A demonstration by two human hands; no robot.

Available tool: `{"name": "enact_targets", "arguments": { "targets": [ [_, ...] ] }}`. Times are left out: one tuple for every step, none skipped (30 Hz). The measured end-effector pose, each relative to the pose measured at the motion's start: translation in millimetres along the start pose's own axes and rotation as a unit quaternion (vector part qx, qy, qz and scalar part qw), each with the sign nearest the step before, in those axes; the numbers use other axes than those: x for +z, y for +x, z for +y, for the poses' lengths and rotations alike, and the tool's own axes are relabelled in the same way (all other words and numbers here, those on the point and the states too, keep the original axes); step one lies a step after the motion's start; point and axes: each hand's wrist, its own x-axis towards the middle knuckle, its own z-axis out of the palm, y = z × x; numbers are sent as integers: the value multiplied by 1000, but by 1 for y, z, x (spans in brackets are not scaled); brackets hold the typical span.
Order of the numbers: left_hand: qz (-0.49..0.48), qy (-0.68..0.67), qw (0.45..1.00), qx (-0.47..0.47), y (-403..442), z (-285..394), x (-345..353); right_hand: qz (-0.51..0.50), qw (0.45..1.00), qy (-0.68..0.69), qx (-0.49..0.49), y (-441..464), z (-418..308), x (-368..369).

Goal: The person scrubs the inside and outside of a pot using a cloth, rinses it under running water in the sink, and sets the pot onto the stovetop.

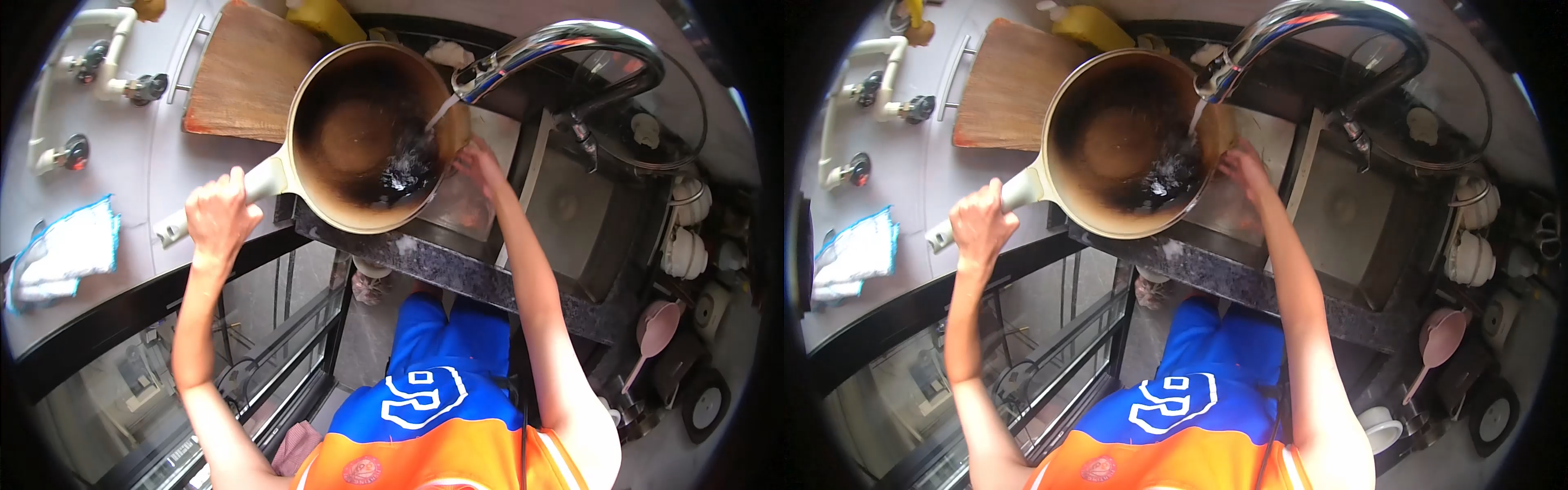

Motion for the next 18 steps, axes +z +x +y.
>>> {"name": "enact_targets", "arguments": {
  "targets": [
    [4,31,999,19,10,-7,-11,52,995,-88,10,-13,4,6],
    [-4,51,998,34,21,-11,-27,106,979,-175,20,-28,6,9],
    [-14,65,996,56,32,-15,-38,103,979,-172,15,-42,3,6],
    [-23,79,994,76,42,-19,-50,111,976,-184,-33,-55,-4,-3],
    [-34,94,990,95,51,-21,-62,118,971,-194,-79,-67,-10,-13],
    [-56,111,986,107,61,-23,-68,197,937,-241,-157,-79,-19,-32],
    [-46,123,982,136,68,-25,-79,274,889,-284,-231,-89,-26,-47],
    [-36,135,976,165,74,-26,-90,403,778,-324,-357,-106,-46,-39],
    [-59,148,973,170,80,-26,-98,463,738,-295,-392,-111,-57,-58],
    [-88,178,966,164,86,-25,-103,523,702,-305,-374,-118,-73,-69],
    [-64,189,960,197,89,-28,-110,568,684,-284,-358,-120,-86,-78],
    [-41,198,952,231,91,-29,-116,587,652,-265,-400,-107,-90,-98],
    [-56,204,949,232,94,-30,-118,546,674,-251,-430,-91,-91,-115],
    [-62,209,946,238,95,-28,-124,504,692,-235,-460,-75,-93,-124],
    [-67,214,945,238,97,-27,-128,484,747,-179,-419,-62,-97,-120],
    [-72,218,943,240,99,-26,-132,462,795,-122,-373,-54,-99,-114],
    [-71,219,943,240,100,-24,-135,467,799,-133,-355,-48,-97,-108],
    [-70,215,943,245,102,-22,-136,439,791,-183,-385,-43,-92,-101]
  ]
}}
